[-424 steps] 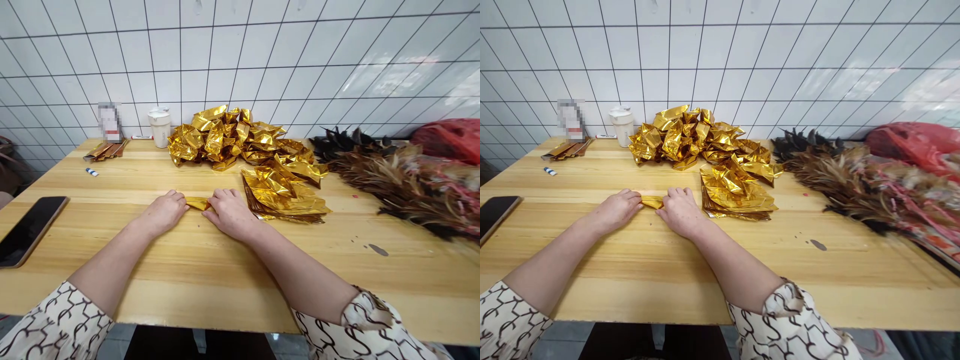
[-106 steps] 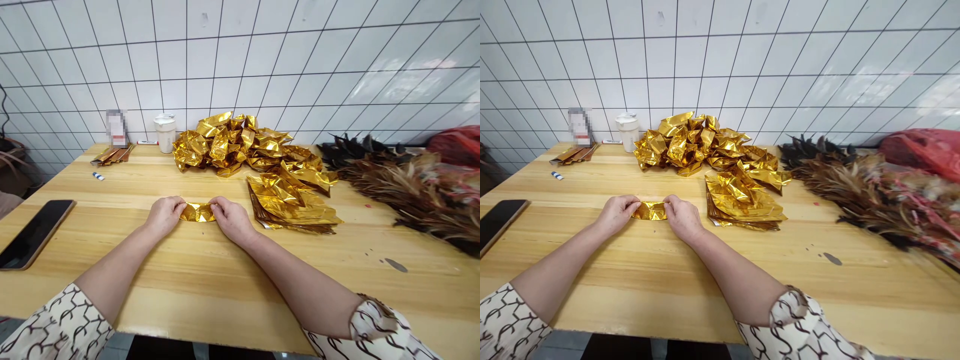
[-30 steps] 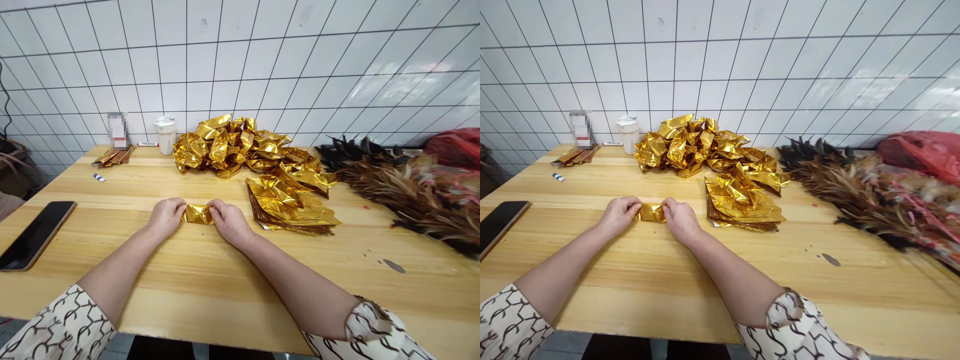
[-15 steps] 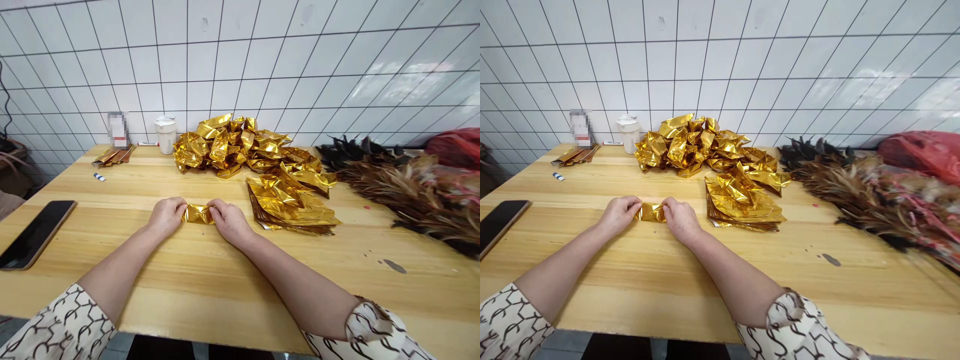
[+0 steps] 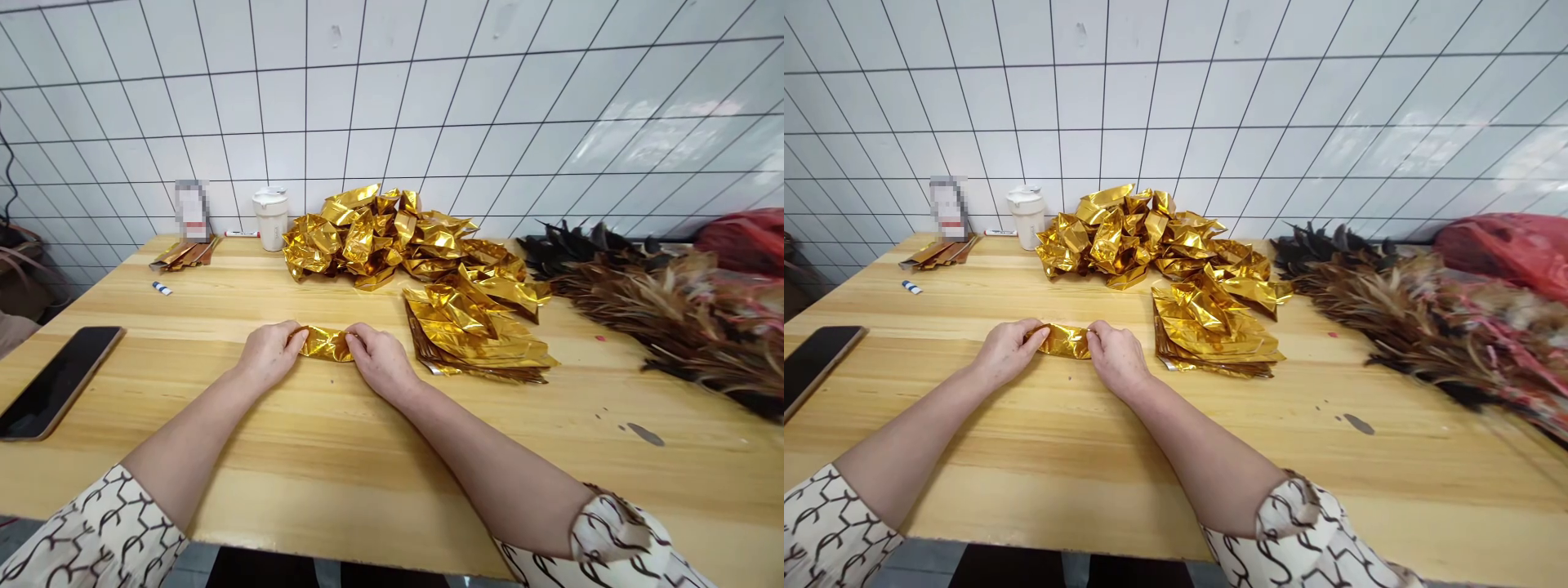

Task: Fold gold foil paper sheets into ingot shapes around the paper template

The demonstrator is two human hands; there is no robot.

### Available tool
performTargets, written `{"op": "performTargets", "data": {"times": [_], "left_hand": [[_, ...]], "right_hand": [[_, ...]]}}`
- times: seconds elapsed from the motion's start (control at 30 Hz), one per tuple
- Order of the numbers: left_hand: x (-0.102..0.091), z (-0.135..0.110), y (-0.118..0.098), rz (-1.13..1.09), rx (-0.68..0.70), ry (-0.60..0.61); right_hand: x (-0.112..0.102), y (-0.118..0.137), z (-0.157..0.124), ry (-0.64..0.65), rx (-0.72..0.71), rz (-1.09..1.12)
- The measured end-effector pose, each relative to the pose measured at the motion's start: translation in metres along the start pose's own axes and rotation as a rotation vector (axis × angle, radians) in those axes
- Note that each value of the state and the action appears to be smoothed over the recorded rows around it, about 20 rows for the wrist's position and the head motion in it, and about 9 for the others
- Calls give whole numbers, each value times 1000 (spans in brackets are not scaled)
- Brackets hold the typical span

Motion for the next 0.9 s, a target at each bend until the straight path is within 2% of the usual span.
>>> {"op": "performTargets", "data": {"times": [0.3,0.63,0.9], "left_hand": [[4,3,2,-107,58,-36],[4,3,2,-100,30,-51],[3,2,2,-179,-8,-47]], "right_hand": [[0,2,0,0,-23,-33],[3,2,0,-48,-52,-24],[1,1,-1,-106,-47,-10]]}}
Point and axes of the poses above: each hand's wrist, its own z-axis towards the middle knuckle, its own x-axis out of the palm, y = z × x, the point moved 2 cm from there along z, towards the middle knuckle, and after that the axes turned 11 degrees about -x, right-handed, at the moved point
